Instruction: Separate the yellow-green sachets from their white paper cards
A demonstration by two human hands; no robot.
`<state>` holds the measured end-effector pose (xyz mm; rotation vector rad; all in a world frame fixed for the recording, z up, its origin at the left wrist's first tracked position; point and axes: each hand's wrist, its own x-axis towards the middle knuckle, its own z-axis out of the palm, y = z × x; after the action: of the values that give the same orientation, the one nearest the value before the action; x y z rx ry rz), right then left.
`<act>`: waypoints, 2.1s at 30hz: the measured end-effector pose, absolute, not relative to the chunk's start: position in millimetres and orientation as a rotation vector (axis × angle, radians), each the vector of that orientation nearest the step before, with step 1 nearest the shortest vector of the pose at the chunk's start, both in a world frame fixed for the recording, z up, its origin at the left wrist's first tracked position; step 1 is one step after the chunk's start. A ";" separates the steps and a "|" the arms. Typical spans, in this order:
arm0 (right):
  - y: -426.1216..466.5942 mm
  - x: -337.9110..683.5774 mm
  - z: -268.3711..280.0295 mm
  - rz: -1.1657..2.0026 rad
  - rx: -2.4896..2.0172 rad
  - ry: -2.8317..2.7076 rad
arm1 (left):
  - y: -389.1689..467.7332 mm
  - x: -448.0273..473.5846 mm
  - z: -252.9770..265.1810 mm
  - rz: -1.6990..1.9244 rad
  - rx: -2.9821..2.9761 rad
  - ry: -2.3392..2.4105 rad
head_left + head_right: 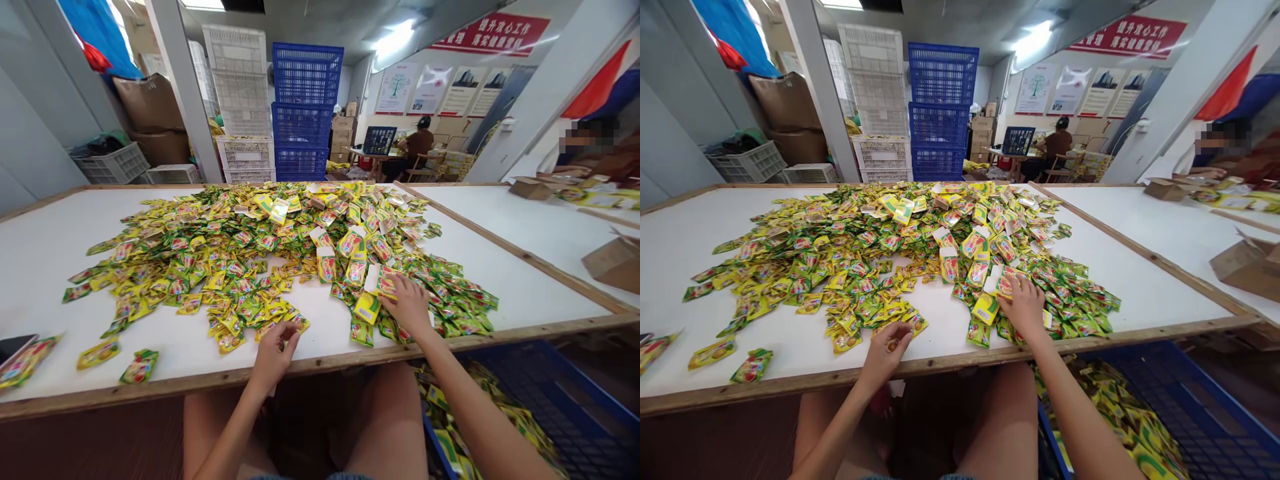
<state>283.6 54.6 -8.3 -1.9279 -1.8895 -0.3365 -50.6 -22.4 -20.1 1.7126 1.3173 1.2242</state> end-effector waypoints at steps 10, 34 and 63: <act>43.5 248.9 15.7 -0.224 -1.618 -1.945 | -24.8 -49.1 -18.5 1.269 1.735 1.319; -20.9 75.8 -12.1 1.141 -1.070 -1.670 | -17.7 -57.8 -23.2 1.504 1.091 1.096; 36.8 102.0 -41.8 0.866 -1.580 -1.765 | -13.7 -70.5 -17.6 1.560 0.509 0.922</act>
<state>102.0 36.8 -41.8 -1.5803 -1.7650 0.8655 -70.5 -13.7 -17.6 0.5093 0.9215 1.5596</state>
